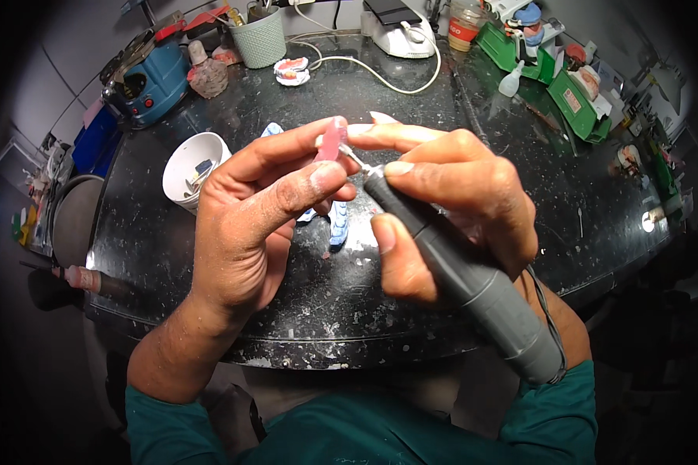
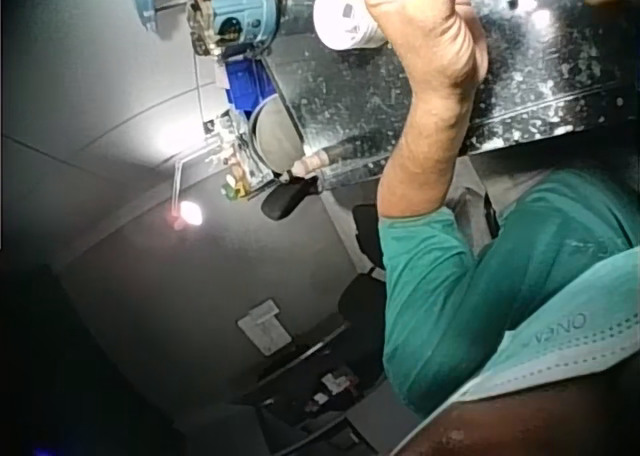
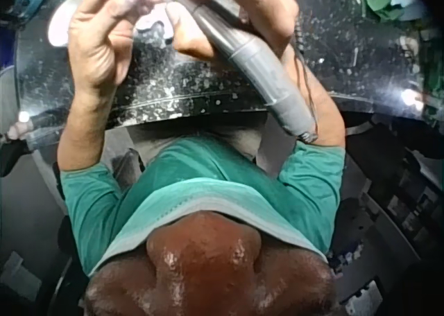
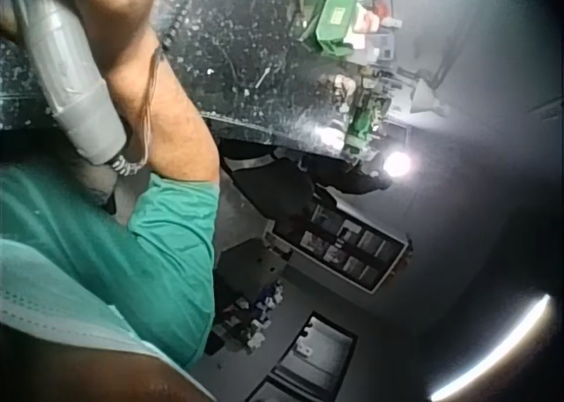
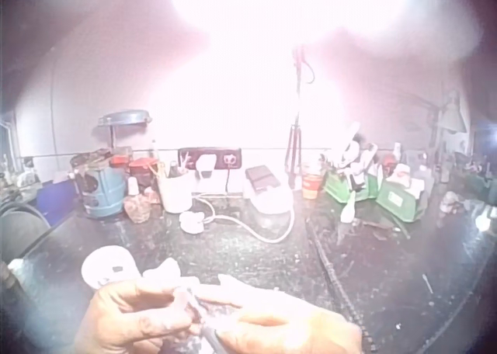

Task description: The person holds a pink denture base and uses a handheld rotary tool to smooth and shape the edges, then places it onto a blue dental model to check the fit and alignment of the artificial teeth.

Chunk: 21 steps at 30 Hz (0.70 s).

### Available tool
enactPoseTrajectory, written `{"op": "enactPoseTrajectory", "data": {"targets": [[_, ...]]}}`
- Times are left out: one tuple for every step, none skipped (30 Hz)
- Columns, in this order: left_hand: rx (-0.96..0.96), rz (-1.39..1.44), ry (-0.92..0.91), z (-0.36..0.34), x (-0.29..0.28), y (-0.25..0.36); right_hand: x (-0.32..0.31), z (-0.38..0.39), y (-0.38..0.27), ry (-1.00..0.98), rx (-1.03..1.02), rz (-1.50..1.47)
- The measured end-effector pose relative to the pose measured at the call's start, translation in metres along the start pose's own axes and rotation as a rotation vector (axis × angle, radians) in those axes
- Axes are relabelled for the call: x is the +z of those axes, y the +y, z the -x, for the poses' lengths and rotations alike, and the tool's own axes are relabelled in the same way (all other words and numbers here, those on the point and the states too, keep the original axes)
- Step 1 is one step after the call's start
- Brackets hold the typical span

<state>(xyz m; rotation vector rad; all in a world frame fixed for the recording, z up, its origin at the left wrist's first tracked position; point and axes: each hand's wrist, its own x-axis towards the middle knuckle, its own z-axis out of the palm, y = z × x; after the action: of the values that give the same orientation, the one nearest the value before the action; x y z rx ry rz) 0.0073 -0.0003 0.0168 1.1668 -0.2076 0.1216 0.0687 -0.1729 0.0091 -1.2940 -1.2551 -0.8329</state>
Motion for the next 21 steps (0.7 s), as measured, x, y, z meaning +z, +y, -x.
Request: {"op": "enactPoseTrajectory", "data": {"targets": [[0.028, 0.078, 0.023, 0.000, 0.003, -0.001, 0.002, 0.000, -0.001, 0.019, -0.009, -0.018], [0.027, 0.068, 0.018, 0.001, 0.003, -0.001, 0.002, -0.001, -0.001, 0.033, -0.014, -0.028], [0.042, 0.090, 0.004, 0.001, 0.003, -0.001, 0.002, -0.002, -0.002, 0.034, -0.019, -0.037], [0.052, 0.115, -0.010, 0.002, 0.003, -0.002, 0.001, -0.002, -0.003, 0.041, -0.020, -0.029], [0.045, 0.116, -0.009, 0.002, 0.004, -0.002, 0.001, -0.002, -0.004, 0.048, -0.021, -0.023], [0.042, 0.107, -0.013, 0.003, 0.004, -0.002, 0.001, -0.002, -0.005, 0.048, -0.026, -0.009], [0.031, 0.146, -0.015, 0.004, 0.006, -0.002, 0.001, -0.002, -0.005, 0.052, -0.028, -0.004], [0.020, 0.186, -0.017, 0.005, 0.007, -0.002, 0.001, -0.002, -0.005, 0.056, -0.032, 0.001], [0.026, 0.207, -0.034, 0.005, 0.007, -0.002, 0.001, -0.002, -0.005, 0.066, -0.054, 0.001], [0.026, 0.199, -0.033, 0.006, 0.008, -0.002, 0.002, -0.002, -0.005, 0.068, -0.054, -0.008], [0.038, 0.219, -0.043, 0.006, 0.009, -0.003, 0.002, -0.002, -0.005, 0.072, -0.054, -0.017], [0.050, 0.239, -0.052, 0.006, 0.009, -0.003, 0.003, -0.001, -0.006, 0.075, -0.055, -0.027], [0.038, 0.249, -0.061, 0.006, 0.007, -0.002, 0.004, -0.001, -0.007, 0.085, -0.057, -0.015], [0.039, 0.246, -0.061, 0.007, 0.007, -0.003, 0.002, -0.002, -0.007, 0.090, -0.059, -0.010], [0.046, 0.251, -0.065, 0.007, 0.009, -0.003, 0.001, -0.003, -0.008, 0.096, -0.061, -0.005], [0.054, 0.256, -0.067, 0.007, 0.009, -0.004, -0.006, -0.003, -0.009, -0.023, -0.059, 0.018], [0.047, 0.268, -0.065, 0.007, 0.009, -0.004, -0.007, -0.003, -0.009, -0.082, -0.058, 0.029], [0.048, 0.265, -0.063, 0.007, 0.008, -0.005, -0.008, -0.003, -0.009, -0.140, -0.058, 0.038], [0.036, 0.272, -0.068, 0.007, 0.007, -0.005, -0.009, -0.002, -0.008, -0.142, -0.056, 0.047], [0.024, 0.280, -0.072, 0.007, 0.007, -0.006, -0.010, -0.002, -0.008, -0.144, -0.054, 0.053], [0.024, 0.280, -0.073, 0.006, 0.008, -0.006, -0.010, -0.002, -0.008, -0.145, -0.053, 0.058]]}}
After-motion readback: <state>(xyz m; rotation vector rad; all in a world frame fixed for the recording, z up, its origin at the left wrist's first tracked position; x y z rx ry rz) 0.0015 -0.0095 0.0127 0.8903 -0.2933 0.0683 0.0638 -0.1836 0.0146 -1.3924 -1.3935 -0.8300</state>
